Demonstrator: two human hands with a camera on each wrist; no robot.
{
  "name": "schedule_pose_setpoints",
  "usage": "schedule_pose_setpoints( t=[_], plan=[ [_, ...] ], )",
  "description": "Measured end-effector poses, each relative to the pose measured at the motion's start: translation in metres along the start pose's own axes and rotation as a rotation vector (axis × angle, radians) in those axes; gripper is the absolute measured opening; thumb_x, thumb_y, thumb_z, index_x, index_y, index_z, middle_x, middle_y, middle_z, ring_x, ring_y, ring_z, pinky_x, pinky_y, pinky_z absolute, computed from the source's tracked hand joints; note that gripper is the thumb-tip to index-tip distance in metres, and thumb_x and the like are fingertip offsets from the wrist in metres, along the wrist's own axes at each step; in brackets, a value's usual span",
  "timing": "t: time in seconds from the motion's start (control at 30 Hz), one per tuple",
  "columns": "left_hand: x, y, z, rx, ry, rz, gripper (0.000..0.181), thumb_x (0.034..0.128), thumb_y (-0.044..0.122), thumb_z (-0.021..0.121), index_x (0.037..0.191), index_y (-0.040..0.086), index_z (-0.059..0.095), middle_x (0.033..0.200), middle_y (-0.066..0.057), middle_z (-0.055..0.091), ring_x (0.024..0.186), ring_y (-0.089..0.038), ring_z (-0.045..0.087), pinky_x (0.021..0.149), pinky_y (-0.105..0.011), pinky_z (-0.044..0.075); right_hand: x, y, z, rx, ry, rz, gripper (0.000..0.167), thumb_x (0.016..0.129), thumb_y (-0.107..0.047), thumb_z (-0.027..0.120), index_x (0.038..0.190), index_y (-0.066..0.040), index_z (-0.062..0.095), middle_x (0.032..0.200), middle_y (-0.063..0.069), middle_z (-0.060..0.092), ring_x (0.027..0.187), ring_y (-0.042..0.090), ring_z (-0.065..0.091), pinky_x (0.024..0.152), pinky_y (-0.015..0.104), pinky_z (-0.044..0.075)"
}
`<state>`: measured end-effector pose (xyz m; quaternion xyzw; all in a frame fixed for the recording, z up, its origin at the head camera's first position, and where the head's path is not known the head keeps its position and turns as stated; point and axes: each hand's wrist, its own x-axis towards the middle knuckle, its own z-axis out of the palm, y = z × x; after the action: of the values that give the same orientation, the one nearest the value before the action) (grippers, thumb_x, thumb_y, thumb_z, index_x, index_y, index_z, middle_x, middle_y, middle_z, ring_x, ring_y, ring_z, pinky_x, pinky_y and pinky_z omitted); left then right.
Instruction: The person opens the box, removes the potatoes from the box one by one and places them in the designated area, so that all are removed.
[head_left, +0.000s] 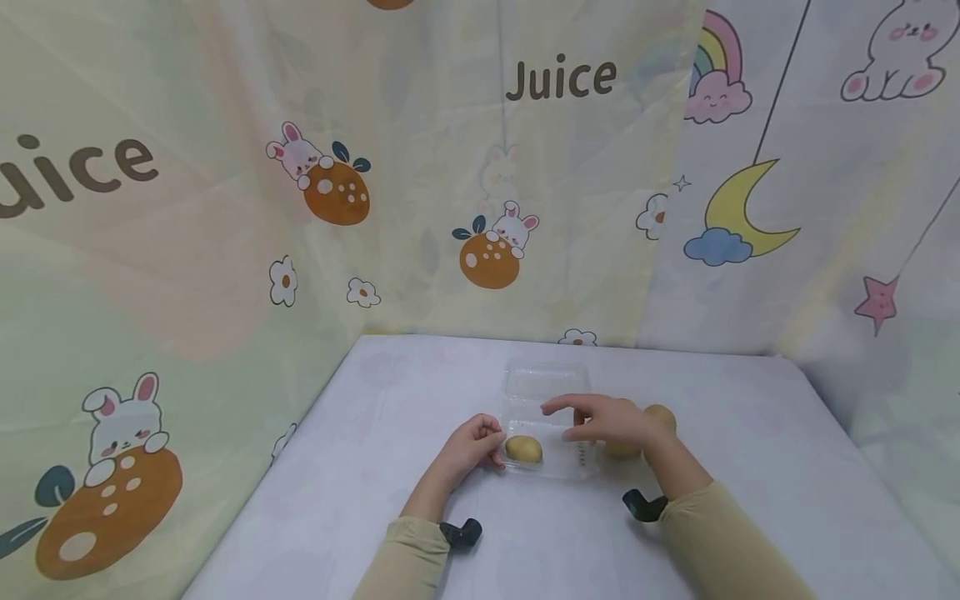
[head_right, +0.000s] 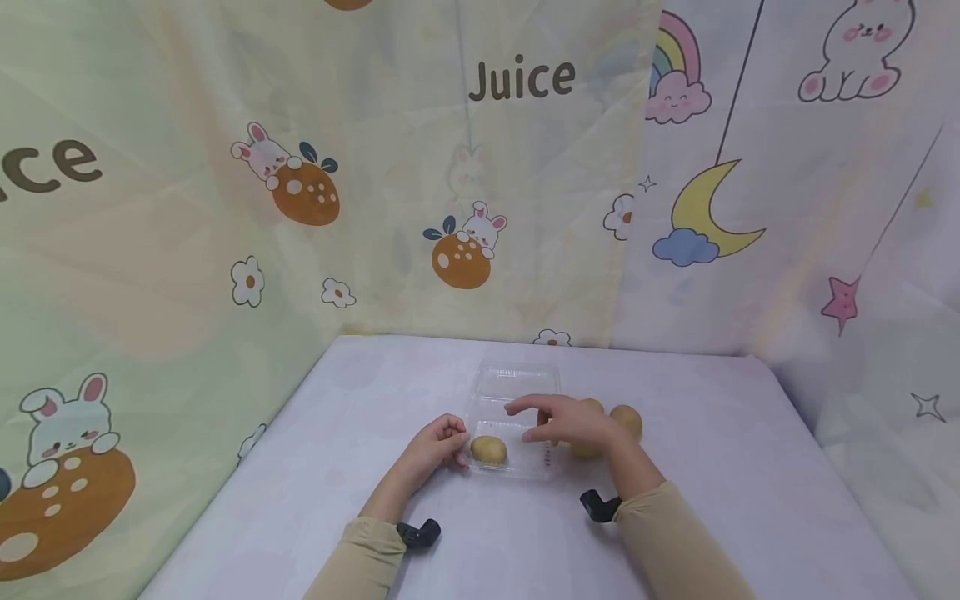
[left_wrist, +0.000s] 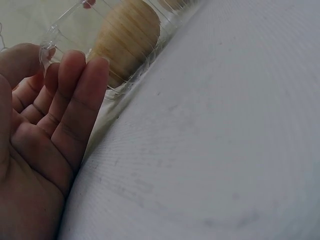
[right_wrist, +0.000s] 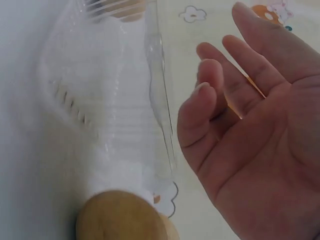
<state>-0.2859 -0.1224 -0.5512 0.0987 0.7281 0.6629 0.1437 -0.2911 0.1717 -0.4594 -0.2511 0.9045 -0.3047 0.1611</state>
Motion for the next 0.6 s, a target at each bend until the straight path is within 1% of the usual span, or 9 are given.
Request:
schedule_pose_setpoints(
  t=[0.07, 0.1, 0.2, 0.27, 0.3, 0.33, 0.4, 0.6],
  plan=[
    [0.000, 0.000, 0.000, -0.002, -0.003, 0.003, 0.025, 0.0932, 0.028, 0.068, 0.105, 0.010, 0.056, 0.074, -0.003, 0.062, 0.065, -0.019, 0.069, 0.067, -0.038, 0.061, 0.007, -0.004, 0.001, 0.010, -0.049, 0.011, 0.046, 0.086, -0.056, 0.069, 0.129, -0.055, 0.052, 0.128, -0.003, 0.062, 0.093, 0.015, 0.058, 0.075, 0.037, 0.046],
    [0.000, 0.000, 0.000, -0.001, -0.004, 0.004, 0.025, 0.0933, 0.028, 0.068, 0.105, 0.010, 0.056, 0.074, -0.003, 0.062, 0.065, -0.019, 0.069, 0.067, -0.038, 0.061, 0.010, -0.005, 0.001, 0.020, -0.076, 0.006, 0.047, 0.087, -0.053, 0.069, 0.130, -0.053, 0.052, 0.126, 0.000, 0.063, 0.090, 0.017, 0.059, 0.075, 0.038, 0.047],
    [0.000, 0.000, -0.001, -0.002, -0.002, 0.007, 0.024, 0.0934, 0.028, 0.068, 0.105, 0.010, 0.056, 0.074, -0.003, 0.062, 0.065, -0.019, 0.069, 0.067, -0.038, 0.061, 0.020, -0.008, 0.002, 0.096, -0.170, -0.031, 0.048, 0.092, -0.039, 0.069, 0.137, -0.040, 0.053, 0.124, 0.006, 0.061, 0.077, 0.025, 0.059, 0.071, 0.043, 0.050],
    [0.001, 0.000, -0.001, -0.002, -0.002, 0.009, 0.023, 0.0937, 0.027, 0.068, 0.105, 0.010, 0.056, 0.074, -0.003, 0.062, 0.065, -0.019, 0.069, 0.067, -0.038, 0.061, 0.027, -0.008, 0.002, 0.135, -0.224, -0.055, 0.049, 0.093, -0.031, 0.068, 0.140, -0.032, 0.053, 0.127, 0.009, 0.059, 0.072, 0.027, 0.057, 0.069, 0.045, 0.052],
    [0.001, -0.001, -0.001, -0.002, -0.001, 0.007, 0.023, 0.0937, 0.027, 0.067, 0.105, 0.011, 0.056, 0.074, -0.003, 0.062, 0.065, -0.019, 0.069, 0.067, -0.038, 0.061, 0.029, -0.009, 0.003, 0.142, -0.244, -0.064, 0.050, 0.093, -0.028, 0.068, 0.141, -0.029, 0.052, 0.132, 0.007, 0.058, 0.070, 0.028, 0.056, 0.069, 0.046, 0.053],
    [0.001, -0.001, -0.001, 0.001, 0.000, 0.007, 0.022, 0.0939, 0.027, 0.067, 0.105, 0.011, 0.056, 0.073, -0.003, 0.062, 0.065, -0.019, 0.069, 0.067, -0.038, 0.061, 0.032, -0.009, 0.003, 0.147, -0.260, -0.070, 0.050, 0.094, -0.027, 0.068, 0.141, -0.028, 0.052, 0.137, 0.006, 0.054, 0.069, 0.027, 0.055, 0.068, 0.046, 0.053],
    [0.002, -0.001, -0.001, 0.005, 0.000, 0.006, 0.021, 0.0944, 0.025, 0.067, 0.105, 0.011, 0.056, 0.073, -0.003, 0.062, 0.065, -0.019, 0.069, 0.067, -0.038, 0.061, 0.037, -0.010, 0.005, 0.152, -0.284, -0.081, 0.051, 0.094, -0.025, 0.068, 0.142, -0.027, 0.051, 0.140, 0.005, 0.053, 0.069, 0.026, 0.054, 0.067, 0.047, 0.053],
    [0.001, -0.001, -0.001, 0.005, -0.012, 0.019, 0.021, 0.0945, 0.025, 0.066, 0.105, 0.010, 0.056, 0.072, -0.002, 0.061, 0.064, -0.018, 0.069, 0.066, -0.038, 0.061, 0.048, -0.011, 0.011, 0.125, -0.292, -0.108, 0.052, 0.093, -0.024, 0.068, 0.142, -0.028, 0.051, 0.133, 0.005, 0.056, 0.067, 0.026, 0.054, 0.066, 0.046, 0.054]
  ],
)
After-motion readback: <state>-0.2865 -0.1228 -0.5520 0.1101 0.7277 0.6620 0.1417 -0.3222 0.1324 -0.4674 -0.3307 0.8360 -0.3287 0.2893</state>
